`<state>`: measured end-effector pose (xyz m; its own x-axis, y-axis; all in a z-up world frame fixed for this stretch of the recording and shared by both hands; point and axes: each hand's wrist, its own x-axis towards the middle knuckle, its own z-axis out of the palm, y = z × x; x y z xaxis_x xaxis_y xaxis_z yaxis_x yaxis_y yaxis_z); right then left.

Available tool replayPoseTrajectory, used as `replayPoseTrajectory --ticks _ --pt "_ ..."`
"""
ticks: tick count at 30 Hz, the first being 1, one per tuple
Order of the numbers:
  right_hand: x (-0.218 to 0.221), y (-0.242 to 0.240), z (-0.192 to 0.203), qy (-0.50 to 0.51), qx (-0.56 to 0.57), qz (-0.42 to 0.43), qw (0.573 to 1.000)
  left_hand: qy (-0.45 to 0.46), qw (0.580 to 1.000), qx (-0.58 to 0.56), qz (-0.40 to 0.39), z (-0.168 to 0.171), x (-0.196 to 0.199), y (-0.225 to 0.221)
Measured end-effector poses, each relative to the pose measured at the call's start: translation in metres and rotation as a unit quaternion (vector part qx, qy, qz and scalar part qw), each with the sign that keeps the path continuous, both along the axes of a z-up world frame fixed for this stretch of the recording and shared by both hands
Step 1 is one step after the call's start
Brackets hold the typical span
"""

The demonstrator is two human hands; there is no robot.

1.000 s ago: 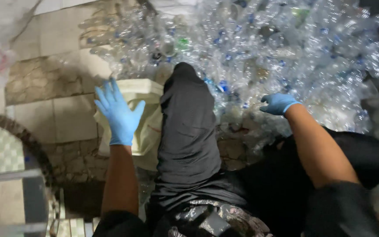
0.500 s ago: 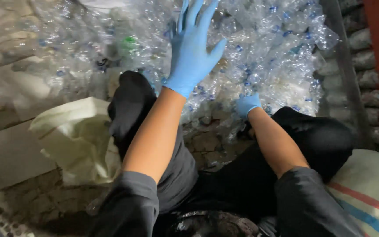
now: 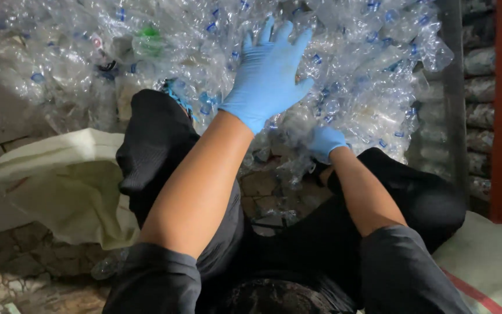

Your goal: The person sits on the floor and sorts through a large pile of empty plastic water bottles. They pick up individual bottles, crush them by hand, and place them into a large white sack.

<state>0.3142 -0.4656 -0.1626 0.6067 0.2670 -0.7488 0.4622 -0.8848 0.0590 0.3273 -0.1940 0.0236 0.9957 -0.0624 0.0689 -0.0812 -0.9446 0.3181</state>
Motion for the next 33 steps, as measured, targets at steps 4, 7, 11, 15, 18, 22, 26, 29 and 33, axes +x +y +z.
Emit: replayPoseTrajectory --ticks 4,7,11,15,18,22,26,29,33 --pt "0.029 0.031 0.04 0.117 0.247 -0.223 0.936 0.032 0.999 -0.018 -0.025 -0.01 0.0 -0.003" --pt "0.03 0.047 0.088 0.161 0.46 -0.378 0.787 0.07 0.997 -0.013 -0.03 -0.013 -0.002 -0.004" --pt "0.021 0.054 0.124 0.165 0.613 -0.37 0.679 0.119 0.988 -0.096 -0.007 0.01 -0.01 -0.002" --pt "-0.012 0.076 0.19 -0.06 0.588 -0.309 0.745 0.194 0.88 -0.432 0.03 0.067 -0.029 -0.016" --pt "-0.024 0.086 0.223 -0.132 0.589 -0.19 0.775 0.113 0.815 -0.544 0.166 0.044 -0.022 -0.034" --pt "-0.036 0.08 0.212 -0.22 0.606 -0.092 0.759 0.026 0.644 -0.737 0.204 0.037 -0.029 -0.031" --pt "-0.046 0.085 0.211 -0.255 0.577 -0.056 0.774 -0.031 0.548 -0.809 0.209 -0.001 -0.023 -0.026" --pt "-0.052 0.093 0.195 -0.074 0.706 -0.16 0.686 -0.004 0.463 -0.865 0.194 0.005 -0.013 -0.015" --pt "-0.052 0.1 0.207 0.174 0.759 -0.283 0.56 -0.048 0.512 -0.849 0.122 0.019 -0.022 -0.015"
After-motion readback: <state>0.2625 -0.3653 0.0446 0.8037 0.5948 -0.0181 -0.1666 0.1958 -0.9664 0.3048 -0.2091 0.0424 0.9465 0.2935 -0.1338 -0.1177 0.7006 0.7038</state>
